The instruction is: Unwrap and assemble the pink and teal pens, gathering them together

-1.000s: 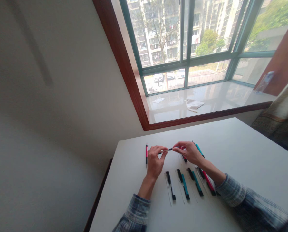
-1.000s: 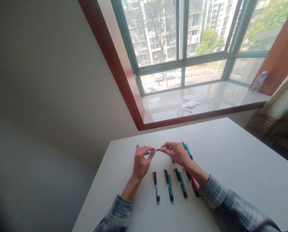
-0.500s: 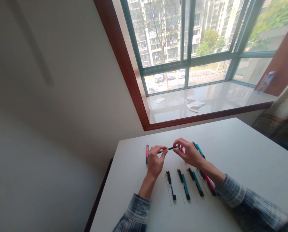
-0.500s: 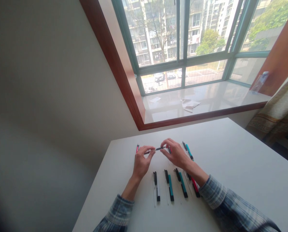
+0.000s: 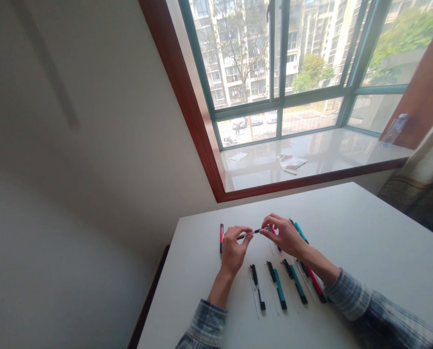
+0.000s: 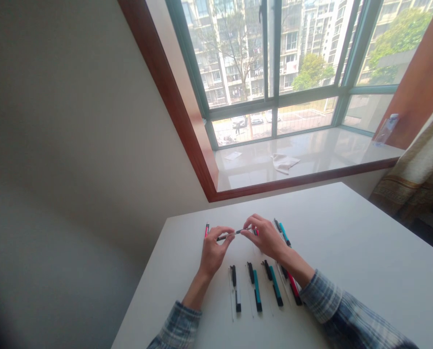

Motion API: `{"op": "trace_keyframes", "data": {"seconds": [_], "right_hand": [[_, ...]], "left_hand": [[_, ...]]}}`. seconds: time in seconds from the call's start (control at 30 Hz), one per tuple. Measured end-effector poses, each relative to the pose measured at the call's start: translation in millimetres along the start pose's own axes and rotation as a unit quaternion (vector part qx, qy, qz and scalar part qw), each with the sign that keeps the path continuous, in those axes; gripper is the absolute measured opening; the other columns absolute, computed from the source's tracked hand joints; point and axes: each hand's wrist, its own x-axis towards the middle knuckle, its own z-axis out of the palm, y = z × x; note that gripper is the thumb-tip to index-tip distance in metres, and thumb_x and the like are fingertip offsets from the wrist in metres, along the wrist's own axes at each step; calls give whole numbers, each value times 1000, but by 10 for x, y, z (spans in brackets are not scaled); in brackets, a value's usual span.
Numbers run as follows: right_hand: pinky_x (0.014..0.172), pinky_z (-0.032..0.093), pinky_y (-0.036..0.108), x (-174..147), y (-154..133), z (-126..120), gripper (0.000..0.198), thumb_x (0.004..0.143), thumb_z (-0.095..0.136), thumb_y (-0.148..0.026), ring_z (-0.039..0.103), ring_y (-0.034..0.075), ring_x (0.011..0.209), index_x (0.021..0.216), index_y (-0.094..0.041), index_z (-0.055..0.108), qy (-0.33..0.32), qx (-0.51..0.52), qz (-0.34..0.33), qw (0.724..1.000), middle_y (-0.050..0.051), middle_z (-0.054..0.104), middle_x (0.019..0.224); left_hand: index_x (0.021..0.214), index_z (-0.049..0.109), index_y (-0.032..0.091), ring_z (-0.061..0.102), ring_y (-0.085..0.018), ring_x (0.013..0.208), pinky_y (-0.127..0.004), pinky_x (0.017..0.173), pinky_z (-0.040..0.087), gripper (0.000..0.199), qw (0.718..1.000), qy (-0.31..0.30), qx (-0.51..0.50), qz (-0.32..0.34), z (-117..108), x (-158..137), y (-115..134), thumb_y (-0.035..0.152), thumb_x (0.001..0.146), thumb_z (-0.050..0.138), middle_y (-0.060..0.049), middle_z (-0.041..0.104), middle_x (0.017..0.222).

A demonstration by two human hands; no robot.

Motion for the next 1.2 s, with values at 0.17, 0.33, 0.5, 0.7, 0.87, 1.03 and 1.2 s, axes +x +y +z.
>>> {"op": "trace_keyframes", "data": {"seconds": [0.17, 0.33, 0.5, 0.7, 0.87, 1.03, 1.2], "right_hand": [[67, 42, 28, -4, 7, 2, 47, 103, 50, -46, 59, 14, 62, 67, -21, 67, -40, -23, 19, 999, 1, 66, 75], [65, 40, 27, 2, -36, -11, 49, 103, 50, -48, 57, 13, 60, 67, -21, 68, -8, -14, 29, 999, 0, 67, 74], [63, 41, 26, 9, -72, -10, 49, 101, 50, -53, 56, 13, 60, 71, -20, 70, 24, 36, 48, 998, 1, 68, 78], [66, 41, 27, -8, -49, 67, 58, 102, 44, -56, 59, 15, 62, 66, -20, 70, -53, 72, 68, 994, 1, 65, 67], [64, 43, 27, -26, -32, 100, 49, 102, 44, -54, 60, 16, 62, 77, -20, 70, -91, 70, 75, 990, 0, 67, 67], [66, 47, 27, -41, -55, 87, 23, 88, 70, -42, 61, 16, 68, 97, -22, 62, -33, 48, 56, 997, -1, 67, 77], [67, 48, 28, -47, -54, 82, 14, 91, 67, -35, 60, 16, 71, 92, -23, 61, -11, 37, 27, 999, -1, 66, 79]], "left_hand": [[104, 76, 28, 65, -24, 100, -40, 89, 55, 19, 1000, 6, -6, -1, 24, -14, 4, 22, 86, 72, -4, 74, 98], [115, 71, 27, 63, -26, 108, -45, 98, 49, 31, 997, 71, 15, -12, -3, -3, 4, 32, 85, 76, -6, 71, 112], [125, 64, 22, 64, -24, 98, -41, 91, 50, 56, 974, 139, -109, -144, -11, 31, -127, 49, 78, 81, -9, 68, 113], [92, 77, 15, 62, -16, 83, -31, 86, 51, 40, 905, 79, -361, -209, 44, 50, -144, 50, 73, 84, -6, 69, 92], [90, 78, 16, 61, -13, 78, -28, 82, 51, 36, 892, 107, -381, -218, 39, 62, -108, 44, 71, 87, -5, 70, 90], [89, 78, 16, 61, -12, 75, -28, 80, 51, 34, 897, 116, -368, -214, 31, 68, -121, 44, 72, 86, -4, 71, 87], [91, 78, 16, 61, -12, 77, -28, 81, 50, 31, 903, 107, -363, -207, 30, 54, -117, 43, 75, 84, -4, 72, 88]]}}
